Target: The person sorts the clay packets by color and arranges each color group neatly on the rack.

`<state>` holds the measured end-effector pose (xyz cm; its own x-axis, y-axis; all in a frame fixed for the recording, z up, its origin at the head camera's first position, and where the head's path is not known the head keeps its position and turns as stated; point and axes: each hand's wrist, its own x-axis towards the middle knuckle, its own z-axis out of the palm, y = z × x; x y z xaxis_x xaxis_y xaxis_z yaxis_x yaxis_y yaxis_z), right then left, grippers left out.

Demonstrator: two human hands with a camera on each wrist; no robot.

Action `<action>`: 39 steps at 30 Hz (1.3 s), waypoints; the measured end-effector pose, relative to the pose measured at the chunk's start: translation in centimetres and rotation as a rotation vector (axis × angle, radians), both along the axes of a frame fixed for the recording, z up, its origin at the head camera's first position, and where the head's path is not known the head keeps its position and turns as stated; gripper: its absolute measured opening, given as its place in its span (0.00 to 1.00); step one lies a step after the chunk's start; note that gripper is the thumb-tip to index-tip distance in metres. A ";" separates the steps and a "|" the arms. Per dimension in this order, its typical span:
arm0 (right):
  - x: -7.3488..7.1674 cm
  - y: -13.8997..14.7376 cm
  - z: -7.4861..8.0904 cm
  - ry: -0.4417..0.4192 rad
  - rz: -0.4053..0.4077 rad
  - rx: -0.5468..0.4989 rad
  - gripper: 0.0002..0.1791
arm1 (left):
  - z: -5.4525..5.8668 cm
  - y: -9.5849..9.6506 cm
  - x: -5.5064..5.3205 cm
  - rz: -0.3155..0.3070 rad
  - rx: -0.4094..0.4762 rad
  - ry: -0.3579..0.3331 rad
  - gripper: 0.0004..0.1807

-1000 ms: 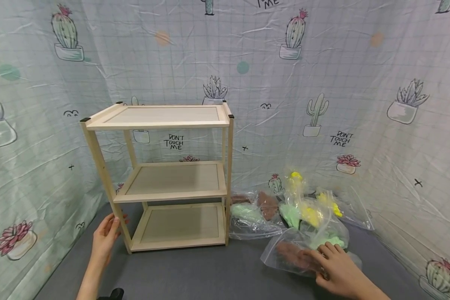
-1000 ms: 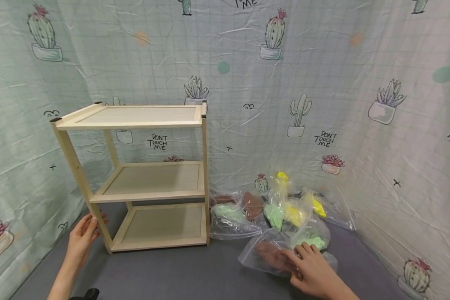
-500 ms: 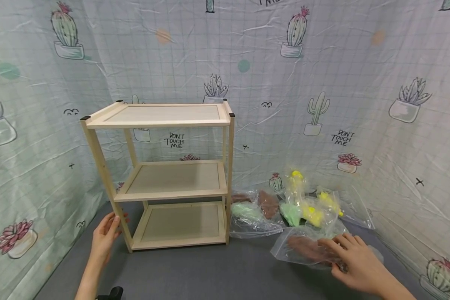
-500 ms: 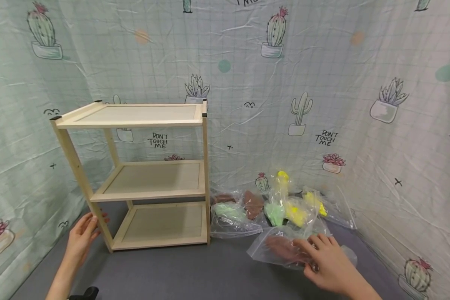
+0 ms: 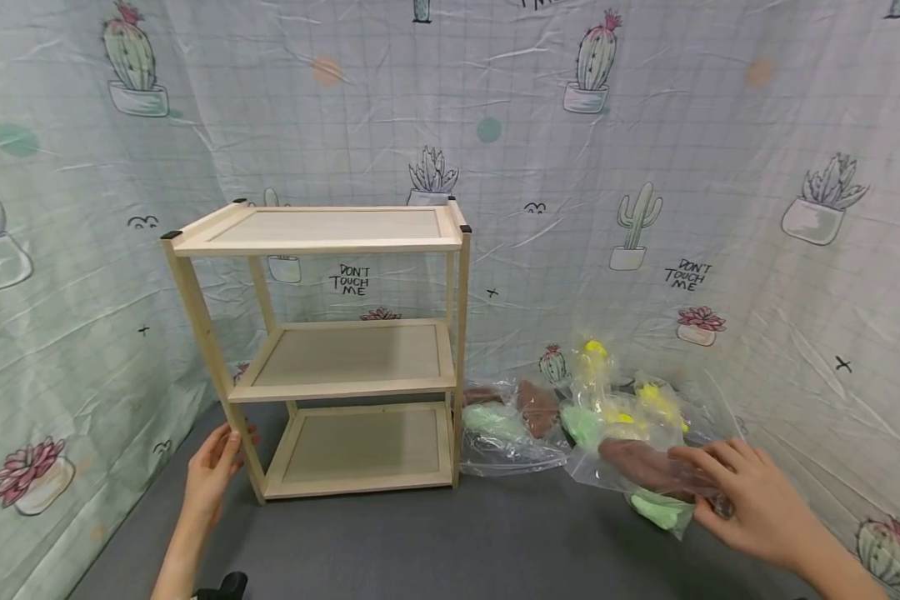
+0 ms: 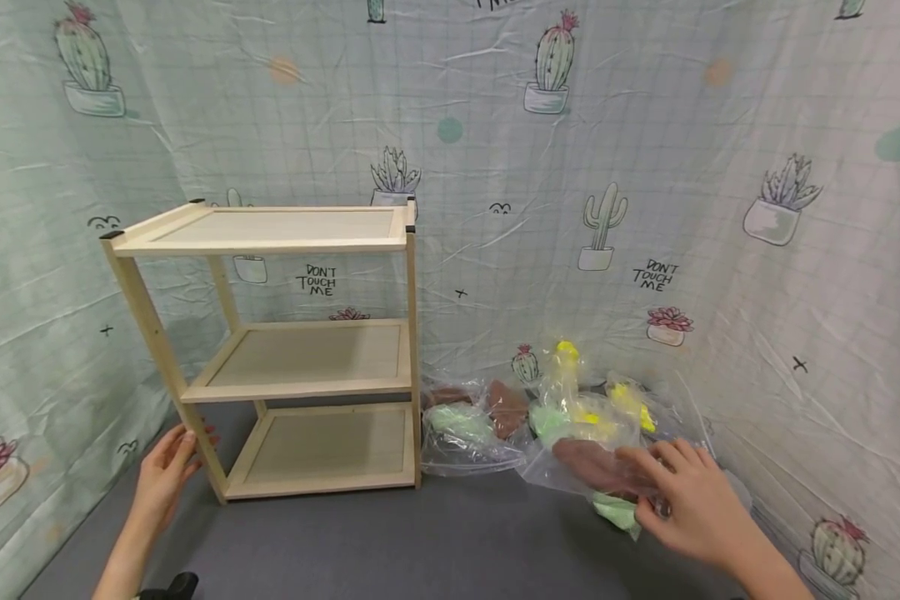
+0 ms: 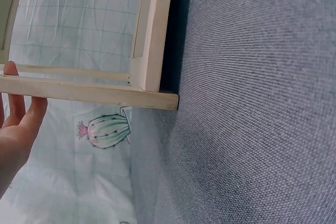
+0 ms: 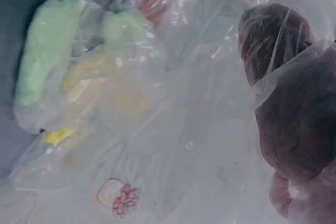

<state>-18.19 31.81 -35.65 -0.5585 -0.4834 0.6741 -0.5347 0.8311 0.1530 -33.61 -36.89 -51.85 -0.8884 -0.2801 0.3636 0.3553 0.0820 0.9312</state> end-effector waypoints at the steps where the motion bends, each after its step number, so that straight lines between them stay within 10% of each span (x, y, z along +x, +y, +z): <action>1: 0.0 -0.1 0.2 0.004 0.000 -0.009 0.26 | 0.0 0.0 0.0 -0.007 -0.005 0.004 0.24; 17: -2.5 -2.5 3.6 0.127 0.042 -0.112 0.21 | -0.1 0.1 0.1 0.042 -0.118 -0.010 0.24; 27: -4.0 -6.3 7.3 0.217 0.101 -0.299 0.24 | 1.9 0.9 1.8 -0.186 -0.007 0.160 0.22; 34: -5.3 -8.9 10.5 0.304 0.123 -0.395 0.24 | 0.2 0.5 0.4 0.040 -0.090 0.010 0.22; 39: -5.9 -10.5 12.8 0.348 0.100 -0.441 0.22 | -0.3 0.4 0.1 0.045 -0.085 0.007 0.24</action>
<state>-24.13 21.29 -22.90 -0.2332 -0.1532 0.9603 -0.5940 0.8043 -0.0160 -33.51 -36.50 -52.12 -0.8731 -0.2870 0.3941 0.3560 0.1767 0.9176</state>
